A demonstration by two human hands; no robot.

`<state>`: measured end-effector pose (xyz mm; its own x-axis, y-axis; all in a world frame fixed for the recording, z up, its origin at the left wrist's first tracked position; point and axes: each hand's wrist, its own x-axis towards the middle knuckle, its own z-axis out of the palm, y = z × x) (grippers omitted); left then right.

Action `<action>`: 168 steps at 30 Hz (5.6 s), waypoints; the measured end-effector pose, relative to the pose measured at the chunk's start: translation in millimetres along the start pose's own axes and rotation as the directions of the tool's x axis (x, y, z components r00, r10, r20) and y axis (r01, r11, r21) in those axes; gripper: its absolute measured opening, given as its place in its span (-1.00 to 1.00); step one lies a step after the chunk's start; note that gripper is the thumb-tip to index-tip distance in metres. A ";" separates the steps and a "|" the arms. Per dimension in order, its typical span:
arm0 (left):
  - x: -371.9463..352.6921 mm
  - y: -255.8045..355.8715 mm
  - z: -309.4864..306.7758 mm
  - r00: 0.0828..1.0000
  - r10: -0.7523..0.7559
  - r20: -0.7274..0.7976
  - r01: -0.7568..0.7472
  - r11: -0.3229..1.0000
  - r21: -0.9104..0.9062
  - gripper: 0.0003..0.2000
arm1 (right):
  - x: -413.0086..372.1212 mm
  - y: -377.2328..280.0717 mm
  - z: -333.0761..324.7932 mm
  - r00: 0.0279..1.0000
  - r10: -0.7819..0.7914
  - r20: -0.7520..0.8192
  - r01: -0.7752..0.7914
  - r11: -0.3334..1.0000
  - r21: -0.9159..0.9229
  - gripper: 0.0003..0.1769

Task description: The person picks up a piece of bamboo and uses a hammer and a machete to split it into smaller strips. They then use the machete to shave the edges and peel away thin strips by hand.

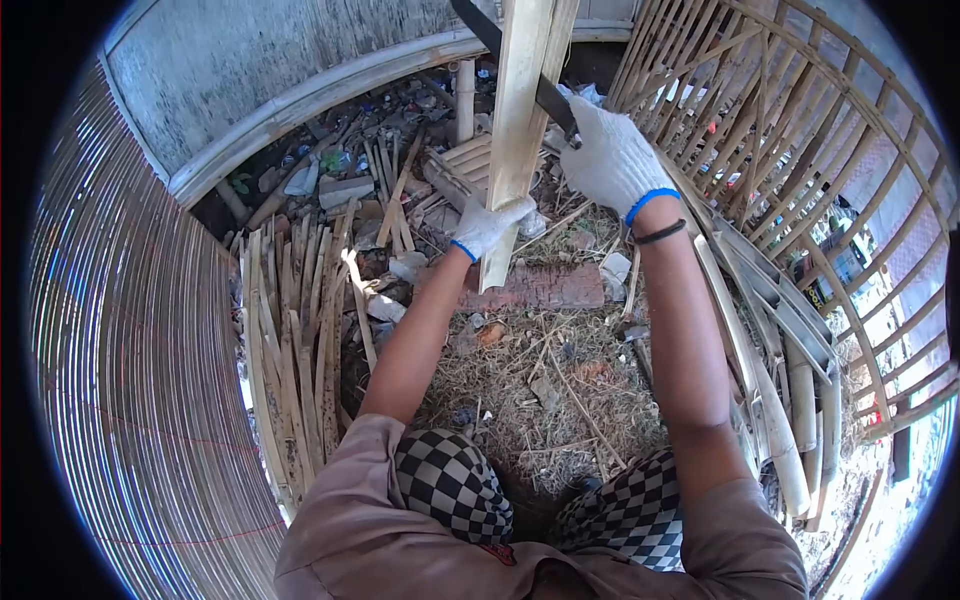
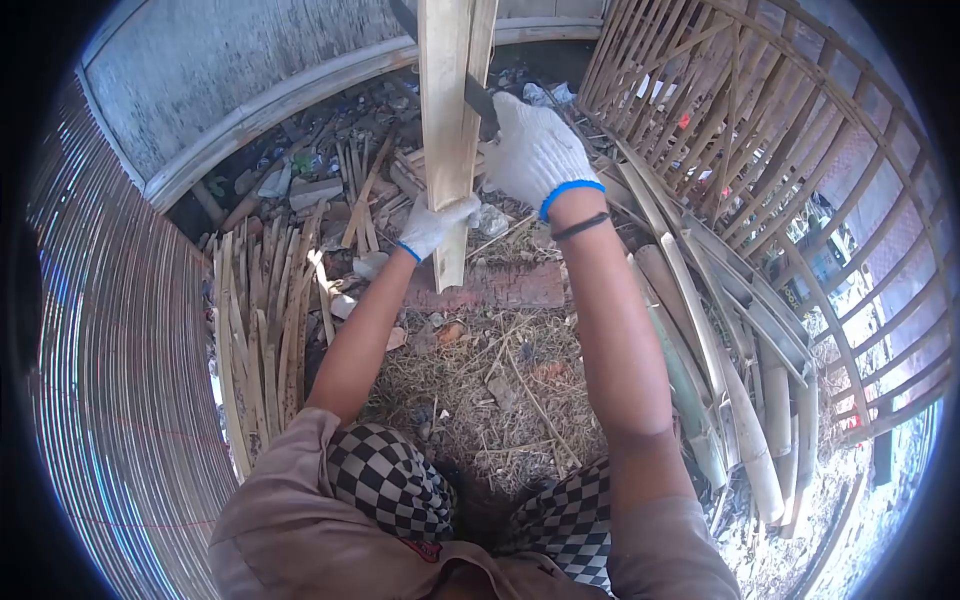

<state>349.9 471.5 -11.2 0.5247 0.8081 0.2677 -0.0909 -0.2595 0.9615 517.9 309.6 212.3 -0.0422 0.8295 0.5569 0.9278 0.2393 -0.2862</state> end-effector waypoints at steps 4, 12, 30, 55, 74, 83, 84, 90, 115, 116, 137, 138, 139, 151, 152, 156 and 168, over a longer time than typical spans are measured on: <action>-7.0 -1.4 -13.0 0.989 -0.067 0.135 0.076 0.995 -0.060 -0.55 | -17.2 23.5 -8.9 0.986 -0.165 0.011 0.162 0.976 0.148 -0.57; -18.7 154.9 15.8 0.974 0.171 -0.150 -0.138 0.968 0.211 -0.62 | 1.0 -31.6 -82.8 0.933 -0.189 -0.307 0.186 0.982 -0.039 -0.56; -68.7 -45.8 -8.3 0.947 0.226 -0.228 -0.033 0.775 0.631 0.04 | -31.2 41.2 40.8 0.989 0.151 0.003 -0.151 0.987 -0.047 -0.60; -25.9 126.0 34.0 0.939 0.221 -0.264 -0.142 0.947 0.289 -0.47 | -25.5 -30.7 -72.7 0.971 -0.091 -0.222 0.061 0.989 -0.135 -0.66; -34.4 10.7 5.0 0.928 -0.005 -0.372 0.112 0.957 0.268 -0.54 | -11.7 -0.9 107.2 0.986 0.164 -0.023 -0.162 0.985 0.063 -0.70; -36.5 -2.9 -4.7 0.975 -0.041 -0.217 0.033 0.999 -0.041 -0.79 | -7.8 20.0 89.8 0.994 -0.050 0.101 0.032 0.985 0.167 -0.62; -44.0 0.6 2.1 0.958 -0.004 -0.286 0.008 1.000 0.013 -0.78 | -11.0 13.3 93.7 0.995 -0.007 0.098 -0.009 0.988 0.154 -0.62; -39.8 133.7 28.0 0.929 0.228 -0.292 -0.196 0.971 0.134 -0.64 | -9.3 -42.8 -22.7 0.977 -0.053 -0.205 0.060 0.998 0.028 -0.61; -63.7 -24.8 -22.8 0.974 -0.057 -0.219 0.080 0.992 0.097 -0.66 | -25.4 6.5 108.2 0.974 -0.096 0.206 0.065 0.986 0.156 -0.56; -62.2 -24.0 -27.3 0.983 -0.078 -0.165 0.082 0.996 0.018 -0.67 | -21.0 11.8 100.8 0.953 -0.168 0.253 0.119 0.973 0.199 -0.54; -118.8 -99.2 -62.7 0.905 -0.197 -0.376 0.385 0.754 0.533 0.31 | -2.8 27.1 177.1 0.986 0.014 0.167 -0.020 0.999 0.039 -0.68; -120.5 -102.6 -61.7 0.911 -0.201 -0.359 0.359 0.816 0.453 0.29 | -5.7 24.0 171.1 0.987 0.039 0.159 -0.047 0.998 0.045 -0.69; -111.7 -100.3 -55.9 0.946 -0.113 -0.304 0.219 0.914 0.343 0.18 | -13.4 17.6 163.5 0.984 0.069 0.164 -0.079 0.995 0.055 -0.70; -75.1 -51.1 13.5 0.848 0.072 -0.525 -0.170 0.975 -0.140 -0.63 | -58.6 -5.7 138.2 0.979 -0.102 0.176 0.074 0.985 0.158 -0.66; -74.3 -51.1 12.6 0.846 0.090 -0.525 -0.169 0.980 -0.104 -0.61 | -60.3 -5.0 138.1 0.979 -0.112 0.172 0.083 0.983 0.162 -0.65; -73.9 -27.5 3.0 0.916 -0.105 -0.387 0.077 0.993 -0.088 -0.50 | -47.4 16.6 124.9 0.958 -0.240 0.158 0.197 0.949 0.245 -0.65; -55.1 20.1 4.9 0.847 0.243 -0.473 -0.153 0.963 0.220 -0.60 | -34.8 -25.2 65.4 0.997 -0.062 0.037 0.057 0.990 0.126 -0.69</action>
<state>323.4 419.2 -6.9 0.0215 0.8716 0.4898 0.0186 -0.4902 0.8714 471.7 307.8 149.1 -0.1131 0.8310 0.5446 0.8700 0.3476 -0.3497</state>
